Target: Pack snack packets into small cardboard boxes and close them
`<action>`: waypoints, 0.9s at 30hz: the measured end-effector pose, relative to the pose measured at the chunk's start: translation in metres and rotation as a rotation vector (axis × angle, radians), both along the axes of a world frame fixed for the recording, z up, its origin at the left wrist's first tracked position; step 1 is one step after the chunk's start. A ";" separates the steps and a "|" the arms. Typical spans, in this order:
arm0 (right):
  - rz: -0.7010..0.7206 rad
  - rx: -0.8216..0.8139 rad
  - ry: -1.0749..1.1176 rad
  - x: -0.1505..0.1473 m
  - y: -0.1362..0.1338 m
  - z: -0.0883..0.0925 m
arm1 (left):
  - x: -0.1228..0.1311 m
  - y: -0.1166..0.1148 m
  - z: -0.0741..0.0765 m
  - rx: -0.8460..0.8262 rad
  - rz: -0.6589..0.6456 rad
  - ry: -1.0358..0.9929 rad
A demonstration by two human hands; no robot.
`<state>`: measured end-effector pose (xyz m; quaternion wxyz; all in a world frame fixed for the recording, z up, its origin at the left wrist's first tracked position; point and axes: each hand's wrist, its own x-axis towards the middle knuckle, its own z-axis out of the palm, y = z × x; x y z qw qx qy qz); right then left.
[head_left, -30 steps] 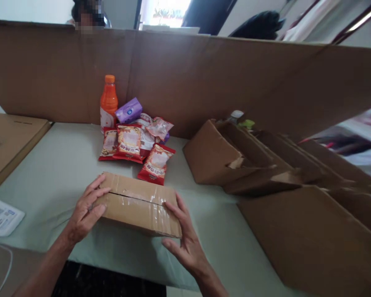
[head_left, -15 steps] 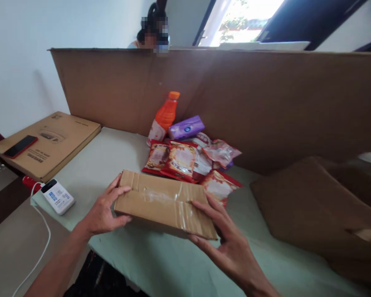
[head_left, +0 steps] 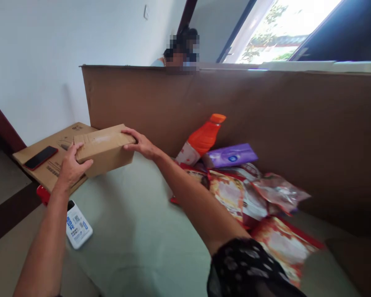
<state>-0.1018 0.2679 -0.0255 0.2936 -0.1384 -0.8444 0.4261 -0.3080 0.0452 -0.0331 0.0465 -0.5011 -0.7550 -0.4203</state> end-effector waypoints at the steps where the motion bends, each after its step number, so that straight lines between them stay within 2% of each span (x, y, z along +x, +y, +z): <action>1: 0.024 -0.015 0.003 -0.020 0.009 -0.003 | -0.011 0.005 -0.002 -0.020 0.039 0.001; 4: 0.057 -0.043 -0.013 -0.065 0.033 -0.013 | -0.038 0.022 -0.008 -0.056 0.108 0.011; 8: 0.016 -0.068 -0.038 -0.098 0.065 -0.028 | -0.052 0.056 -0.013 -0.085 0.167 0.062; 11: -0.136 -0.066 -0.026 -0.111 0.083 -0.037 | -0.051 0.091 -0.014 -0.102 0.220 0.090; 14: -0.316 -0.076 -0.021 -0.115 0.089 -0.047 | -0.045 0.128 -0.013 -0.126 0.282 0.096; 17: -0.430 -0.094 -0.022 -0.102 0.078 -0.062 | -0.038 0.157 -0.011 -0.150 0.323 0.086; 19: -0.450 -0.098 -0.027 -0.085 0.061 -0.073 | -0.033 0.170 -0.009 -0.162 0.339 0.076; 23: -0.409 -0.107 -0.054 -0.044 0.014 -0.090 | -0.021 0.185 -0.004 -0.186 0.373 0.053; 27: -0.351 -0.122 -0.069 -0.008 -0.032 -0.093 | -0.014 0.188 0.006 -0.218 0.431 0.035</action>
